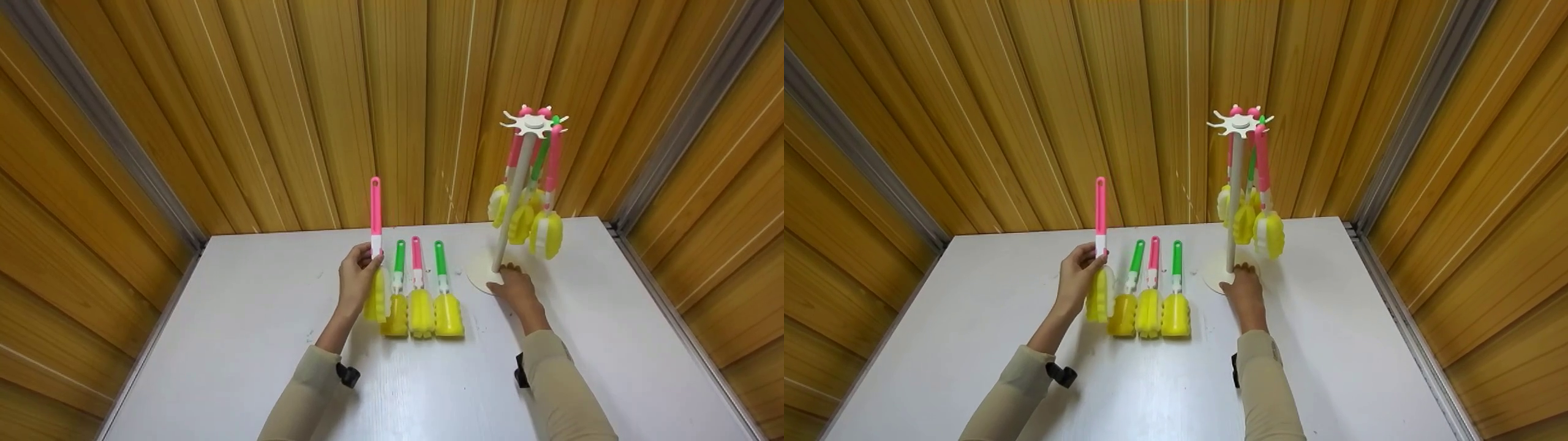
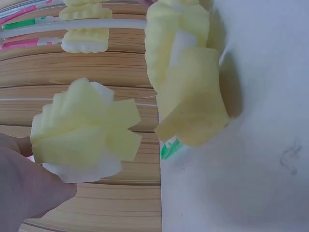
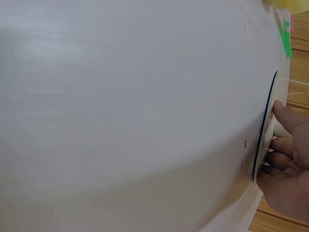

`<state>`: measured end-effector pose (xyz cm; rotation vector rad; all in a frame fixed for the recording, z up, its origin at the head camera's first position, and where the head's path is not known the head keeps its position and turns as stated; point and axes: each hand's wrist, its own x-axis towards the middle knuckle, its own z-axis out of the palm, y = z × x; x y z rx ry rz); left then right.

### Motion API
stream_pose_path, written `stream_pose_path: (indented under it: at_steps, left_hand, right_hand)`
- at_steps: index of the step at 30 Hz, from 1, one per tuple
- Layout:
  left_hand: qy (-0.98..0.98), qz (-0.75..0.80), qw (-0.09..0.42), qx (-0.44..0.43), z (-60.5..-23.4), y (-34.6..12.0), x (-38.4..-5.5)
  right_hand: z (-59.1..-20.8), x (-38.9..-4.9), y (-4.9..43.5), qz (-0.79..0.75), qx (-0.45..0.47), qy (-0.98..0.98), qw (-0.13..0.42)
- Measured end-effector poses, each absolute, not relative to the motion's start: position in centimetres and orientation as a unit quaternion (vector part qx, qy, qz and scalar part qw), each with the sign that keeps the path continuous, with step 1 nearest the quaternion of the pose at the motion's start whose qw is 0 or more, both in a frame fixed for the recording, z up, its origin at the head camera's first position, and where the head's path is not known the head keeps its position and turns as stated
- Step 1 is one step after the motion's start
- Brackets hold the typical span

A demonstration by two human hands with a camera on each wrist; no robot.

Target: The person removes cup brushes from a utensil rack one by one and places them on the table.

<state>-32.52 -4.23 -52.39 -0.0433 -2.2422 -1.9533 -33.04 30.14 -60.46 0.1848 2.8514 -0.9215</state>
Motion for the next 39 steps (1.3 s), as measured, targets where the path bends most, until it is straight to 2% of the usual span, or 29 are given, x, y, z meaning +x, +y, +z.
stream_pose_path:
  at_steps: [7, 16, 28, 39]
  left_hand:
    - [-0.744, -0.665, 0.069, -0.008, -53.2, -5.1, -32.3]
    - [-0.749, -0.66, 0.054, 0.015, -54.4, -5.8, -32.0]
    - [-0.758, -0.65, 0.038, 0.023, -55.6, -6.4, -32.1]
    - [-0.768, -0.639, 0.031, 0.021, -56.5, -6.5, -32.3]
  right_hand:
    - [-60.5, -32.9, 30.1, -0.313, 0.067, 0.944, 0.077]
    - [-60.6, -32.5, 30.1, -0.291, 0.027, 0.956, 0.018]
    - [-60.4, -32.8, 29.7, -0.311, 0.06, 0.947, 0.056]
    - [-60.1, -32.5, 30.1, -0.302, 0.055, 0.95, 0.054]
